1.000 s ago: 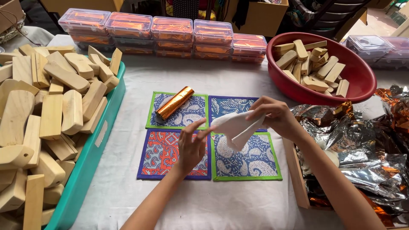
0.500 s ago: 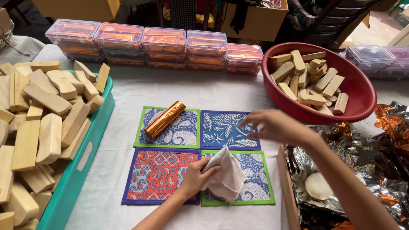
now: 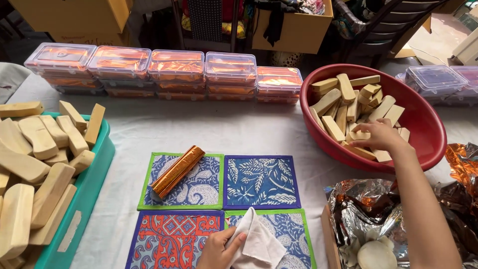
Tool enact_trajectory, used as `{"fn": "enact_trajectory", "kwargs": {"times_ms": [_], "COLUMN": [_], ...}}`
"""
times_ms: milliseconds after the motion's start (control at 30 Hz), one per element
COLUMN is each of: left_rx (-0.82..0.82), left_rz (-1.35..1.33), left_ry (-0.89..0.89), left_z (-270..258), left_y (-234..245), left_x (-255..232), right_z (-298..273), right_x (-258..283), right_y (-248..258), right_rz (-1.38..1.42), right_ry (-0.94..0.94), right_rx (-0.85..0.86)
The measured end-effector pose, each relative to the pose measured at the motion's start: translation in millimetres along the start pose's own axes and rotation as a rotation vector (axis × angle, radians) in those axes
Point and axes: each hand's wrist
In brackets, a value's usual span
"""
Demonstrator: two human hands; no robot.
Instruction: The person wipes a wooden block with a white cloth, then wraps it in a sheet of copper foil. They repeat this process with a second block, placing the wrapped items into a clear plastic container.
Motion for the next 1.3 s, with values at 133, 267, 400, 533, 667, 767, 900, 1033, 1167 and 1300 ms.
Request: {"fn": "enact_trajectory", "kwargs": {"times_ms": [133, 267, 400, 533, 667, 767, 900, 1033, 1167, 1300], "left_rx": [0.057, 0.056, 0.112, 0.110, 0.126, 0.127, 0.132, 0.093, 0.101, 0.080], "left_rz": [-0.021, -0.028, 0.004, -0.052, -0.055, -0.030, -0.004, -0.044, -0.042, -0.035], "left_ry": [0.128, 0.067, 0.160, 0.168, 0.202, 0.177, 0.151, 0.087, 0.123, 0.096], "left_z": [1.2, -3.3, -1.3, -1.8, -0.3, -3.4, -3.4, -0.9, -2.4, -1.4], "left_y": [-2.0, -6.9, -4.7, -5.4, -3.7, -4.9, -2.2, 4.0, 3.3, 8.1], "left_x": [5.8, 18.3, 13.2, 14.7, 9.4, 10.8, 3.8, -11.0, -13.5, -22.4], "right_z": [17.4, 54.4, 73.2, 85.2, 102.6, 113.4, 111.2, 115.8, 96.4, 105.0], "right_x": [-9.8, -45.6, -15.7, 12.4, 8.0, 4.9, 11.4, 3.3, 17.7, -3.8], "right_y": [-6.4, -49.8, -42.5, -45.8, -64.7, -78.9, -78.4, -83.1, -65.2, -81.5], "right_rz": [-0.053, -0.333, -0.008, 0.066, -0.040, -0.036, -0.085, -0.057, 0.137, 0.434], "right_ry": [-0.078, -0.227, -0.198, -0.277, -0.274, -0.241, -0.259, -0.203, -0.324, -0.259], "right_rx": [0.034, -0.298, -0.155, -0.085, -0.085, -0.048, 0.011, -0.006, 0.143, 0.088]}}
Point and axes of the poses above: each hand's wrist, its own z-axis towards the middle knuckle, its own y-axis out of the back of the hand, x = y × z, and after that the axes turned 5 degrees about -x, right-handed
